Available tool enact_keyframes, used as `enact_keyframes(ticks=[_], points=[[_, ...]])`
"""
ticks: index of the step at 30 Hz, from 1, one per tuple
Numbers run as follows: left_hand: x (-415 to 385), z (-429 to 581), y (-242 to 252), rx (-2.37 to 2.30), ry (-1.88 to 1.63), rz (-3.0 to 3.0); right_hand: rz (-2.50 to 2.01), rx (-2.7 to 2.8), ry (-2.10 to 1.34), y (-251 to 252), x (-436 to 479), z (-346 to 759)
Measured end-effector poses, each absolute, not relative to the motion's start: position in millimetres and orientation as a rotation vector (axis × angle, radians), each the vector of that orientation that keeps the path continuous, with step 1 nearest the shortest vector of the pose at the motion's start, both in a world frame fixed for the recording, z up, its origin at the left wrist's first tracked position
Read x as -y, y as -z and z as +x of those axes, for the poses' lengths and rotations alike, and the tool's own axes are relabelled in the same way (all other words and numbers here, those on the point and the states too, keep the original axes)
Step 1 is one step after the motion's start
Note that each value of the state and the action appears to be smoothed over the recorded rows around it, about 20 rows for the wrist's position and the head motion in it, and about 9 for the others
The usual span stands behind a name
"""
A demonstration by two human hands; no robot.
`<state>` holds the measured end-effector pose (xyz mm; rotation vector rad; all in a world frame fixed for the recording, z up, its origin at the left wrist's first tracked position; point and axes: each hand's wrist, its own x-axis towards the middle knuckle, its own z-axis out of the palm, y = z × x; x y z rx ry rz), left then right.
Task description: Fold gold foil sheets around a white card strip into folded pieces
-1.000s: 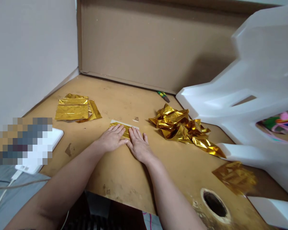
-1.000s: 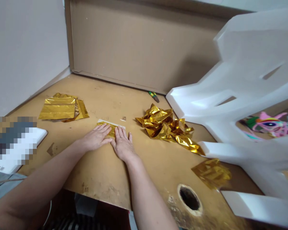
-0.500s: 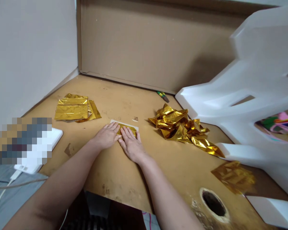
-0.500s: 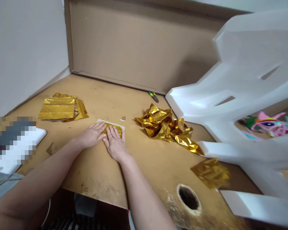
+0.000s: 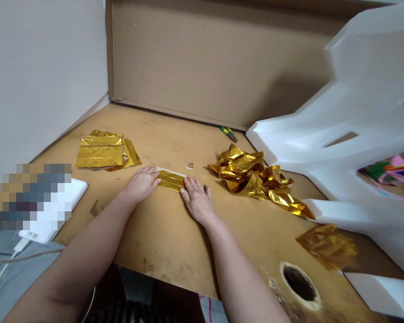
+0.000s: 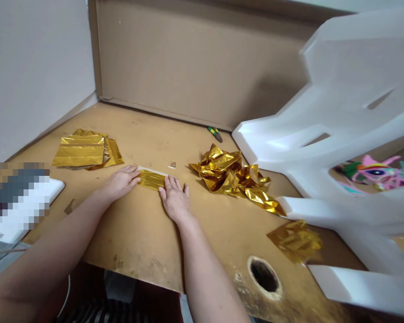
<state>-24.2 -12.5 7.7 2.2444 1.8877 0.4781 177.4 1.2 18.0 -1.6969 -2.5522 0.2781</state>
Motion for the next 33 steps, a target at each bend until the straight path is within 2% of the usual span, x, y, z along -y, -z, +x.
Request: enact_keyframes(ticks=[11,23,33], points=[[8,-23,-1,-1.876,-0.614,2.223,-1.713,2.323,-0.308,-11,-10,174],[11,-21,0,-1.804,-0.833,2.081,-1.481,2.189,-0.39,-3,-15,184],[14,-22,-7,-1.863,-0.889,2.061,-1.532,2.088,-0.409,-10,-11,183]])
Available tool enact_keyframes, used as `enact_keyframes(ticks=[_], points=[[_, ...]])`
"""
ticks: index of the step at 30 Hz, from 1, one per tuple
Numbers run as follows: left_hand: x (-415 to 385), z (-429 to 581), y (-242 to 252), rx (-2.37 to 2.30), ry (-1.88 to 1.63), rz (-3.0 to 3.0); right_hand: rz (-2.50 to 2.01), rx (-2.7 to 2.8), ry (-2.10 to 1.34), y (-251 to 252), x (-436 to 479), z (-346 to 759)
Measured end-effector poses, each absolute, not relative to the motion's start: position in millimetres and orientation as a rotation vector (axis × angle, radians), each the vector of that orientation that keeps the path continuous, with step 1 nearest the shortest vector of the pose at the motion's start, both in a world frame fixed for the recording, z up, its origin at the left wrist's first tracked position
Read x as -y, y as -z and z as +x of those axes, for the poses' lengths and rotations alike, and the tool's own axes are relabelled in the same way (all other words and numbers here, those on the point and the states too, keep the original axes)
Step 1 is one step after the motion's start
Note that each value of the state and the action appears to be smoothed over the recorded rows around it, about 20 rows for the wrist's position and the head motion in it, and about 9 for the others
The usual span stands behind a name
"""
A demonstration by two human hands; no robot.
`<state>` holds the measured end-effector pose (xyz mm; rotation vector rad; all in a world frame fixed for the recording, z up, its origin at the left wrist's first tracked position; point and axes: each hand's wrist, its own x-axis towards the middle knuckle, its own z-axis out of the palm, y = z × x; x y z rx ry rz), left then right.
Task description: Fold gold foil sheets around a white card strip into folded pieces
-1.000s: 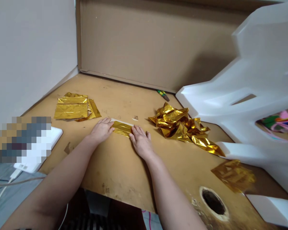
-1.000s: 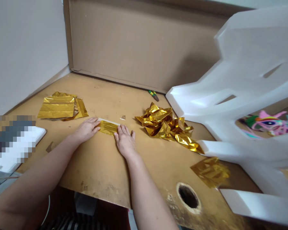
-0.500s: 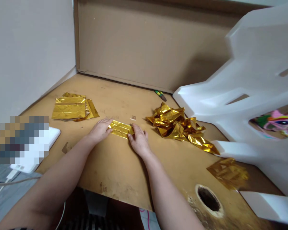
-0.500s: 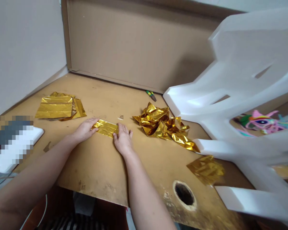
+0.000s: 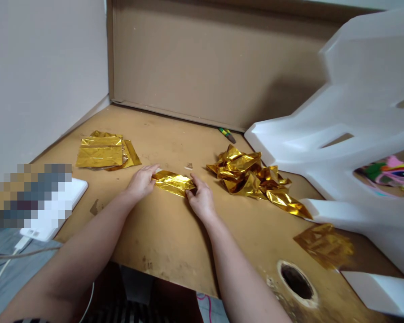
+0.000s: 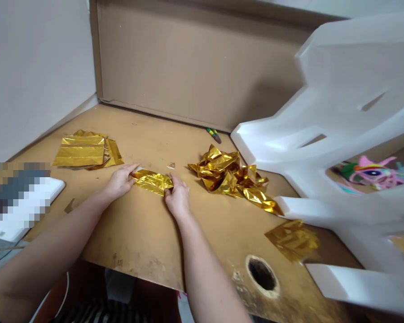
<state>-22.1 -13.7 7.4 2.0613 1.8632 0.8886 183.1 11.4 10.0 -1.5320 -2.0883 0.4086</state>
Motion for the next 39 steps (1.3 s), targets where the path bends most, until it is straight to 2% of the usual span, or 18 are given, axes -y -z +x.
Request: enact_keyframes(ticks=[15,27,39], points=[[13,-26,-9,-1.834,-0.835,2.109,-1.544,2.112,-0.435,-20,-7,182],[17,-29,-12,-1.789,-0.696,2.305,-1.388,2.48,-0.196,-26,0,189],[29,2,-18,-1.44,-0.471,2.635,-1.389,2.572,-0.1,-36,10,186]])
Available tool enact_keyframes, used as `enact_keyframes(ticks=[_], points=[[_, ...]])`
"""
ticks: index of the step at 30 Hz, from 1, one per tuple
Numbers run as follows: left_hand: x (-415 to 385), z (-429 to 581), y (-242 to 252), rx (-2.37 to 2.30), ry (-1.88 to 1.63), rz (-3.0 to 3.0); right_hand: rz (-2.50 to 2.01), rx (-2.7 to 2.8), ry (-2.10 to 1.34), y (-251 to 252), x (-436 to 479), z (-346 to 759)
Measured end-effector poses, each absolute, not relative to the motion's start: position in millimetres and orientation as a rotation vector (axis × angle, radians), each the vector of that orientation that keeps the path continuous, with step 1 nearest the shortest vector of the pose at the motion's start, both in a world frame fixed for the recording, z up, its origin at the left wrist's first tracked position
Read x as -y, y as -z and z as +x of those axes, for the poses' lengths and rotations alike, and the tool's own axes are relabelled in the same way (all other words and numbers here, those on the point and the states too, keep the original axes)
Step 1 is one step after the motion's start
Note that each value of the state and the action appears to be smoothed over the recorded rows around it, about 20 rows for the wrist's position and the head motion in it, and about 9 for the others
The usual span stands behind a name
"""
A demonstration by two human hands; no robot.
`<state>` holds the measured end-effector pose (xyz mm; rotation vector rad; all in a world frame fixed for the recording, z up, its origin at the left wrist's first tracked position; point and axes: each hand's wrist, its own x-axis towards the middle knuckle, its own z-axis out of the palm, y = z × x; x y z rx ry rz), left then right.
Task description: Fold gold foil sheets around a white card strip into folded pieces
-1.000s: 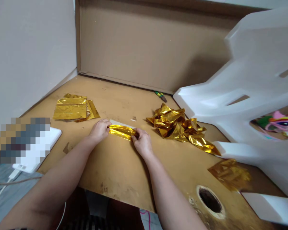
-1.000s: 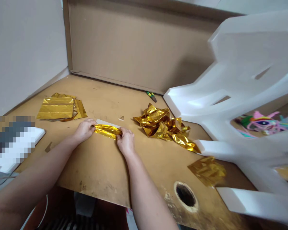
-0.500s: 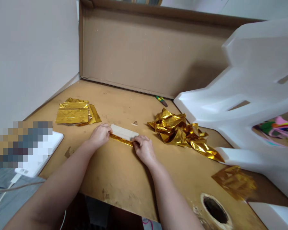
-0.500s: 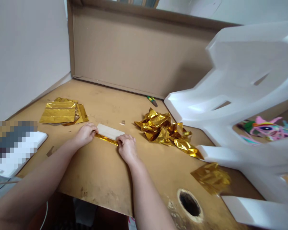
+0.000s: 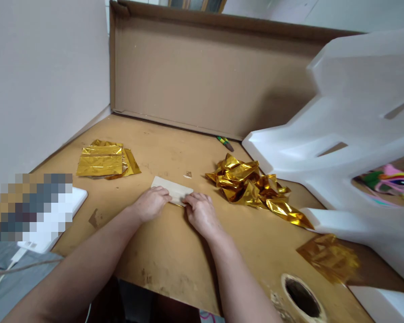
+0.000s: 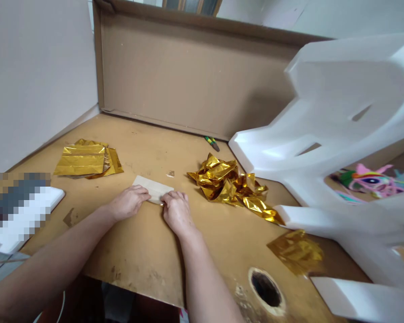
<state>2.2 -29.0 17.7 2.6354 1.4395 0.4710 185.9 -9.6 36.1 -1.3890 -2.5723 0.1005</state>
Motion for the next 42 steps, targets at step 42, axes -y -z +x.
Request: enact_keyframes(ticks=[42], points=[[37,13,-18,-1.586,-0.327,2.704,-1.392,2.769,-0.021,-40,29,166]])
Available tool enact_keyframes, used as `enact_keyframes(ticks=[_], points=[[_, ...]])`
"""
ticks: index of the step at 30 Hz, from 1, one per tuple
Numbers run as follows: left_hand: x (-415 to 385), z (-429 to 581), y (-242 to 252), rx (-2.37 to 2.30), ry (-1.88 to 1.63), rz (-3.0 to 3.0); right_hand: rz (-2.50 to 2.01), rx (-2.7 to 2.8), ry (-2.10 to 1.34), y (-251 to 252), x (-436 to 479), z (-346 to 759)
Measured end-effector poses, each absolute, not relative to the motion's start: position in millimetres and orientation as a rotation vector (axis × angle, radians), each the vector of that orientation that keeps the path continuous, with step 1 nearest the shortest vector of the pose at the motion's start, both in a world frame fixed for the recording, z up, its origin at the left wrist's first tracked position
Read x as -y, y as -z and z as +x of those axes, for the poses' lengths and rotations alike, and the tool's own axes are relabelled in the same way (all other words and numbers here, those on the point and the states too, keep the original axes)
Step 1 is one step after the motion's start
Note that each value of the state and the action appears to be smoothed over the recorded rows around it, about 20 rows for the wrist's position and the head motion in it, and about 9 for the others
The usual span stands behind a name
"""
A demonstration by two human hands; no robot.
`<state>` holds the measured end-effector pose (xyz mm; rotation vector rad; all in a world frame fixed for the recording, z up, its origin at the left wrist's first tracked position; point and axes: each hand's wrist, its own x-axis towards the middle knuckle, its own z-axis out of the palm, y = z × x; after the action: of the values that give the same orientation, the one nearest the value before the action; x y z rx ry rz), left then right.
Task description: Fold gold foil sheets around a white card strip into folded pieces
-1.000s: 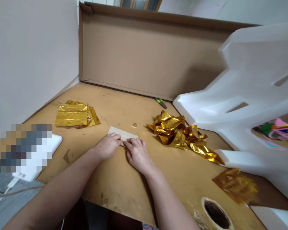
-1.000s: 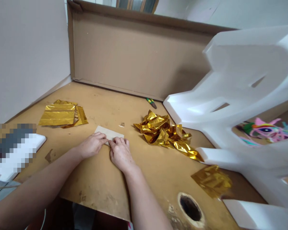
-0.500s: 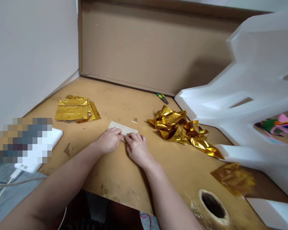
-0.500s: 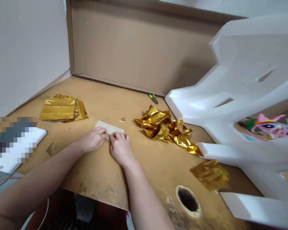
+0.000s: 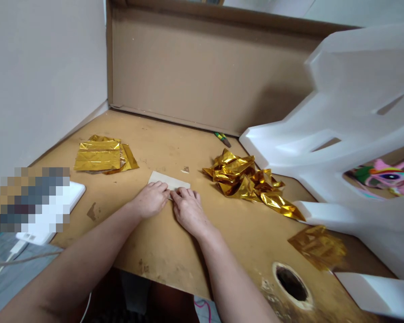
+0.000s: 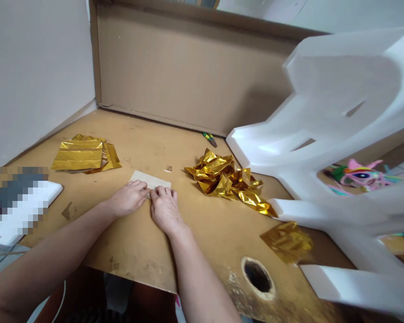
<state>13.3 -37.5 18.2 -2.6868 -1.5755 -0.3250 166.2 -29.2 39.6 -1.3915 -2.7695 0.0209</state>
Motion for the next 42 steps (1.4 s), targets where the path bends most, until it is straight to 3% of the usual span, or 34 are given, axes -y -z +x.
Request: enact_keyframes(ticks=[42], points=[[34,-11,-22,1.686,0.412,-2.642,-1.492,2.786,-0.071,-48,28,178]])
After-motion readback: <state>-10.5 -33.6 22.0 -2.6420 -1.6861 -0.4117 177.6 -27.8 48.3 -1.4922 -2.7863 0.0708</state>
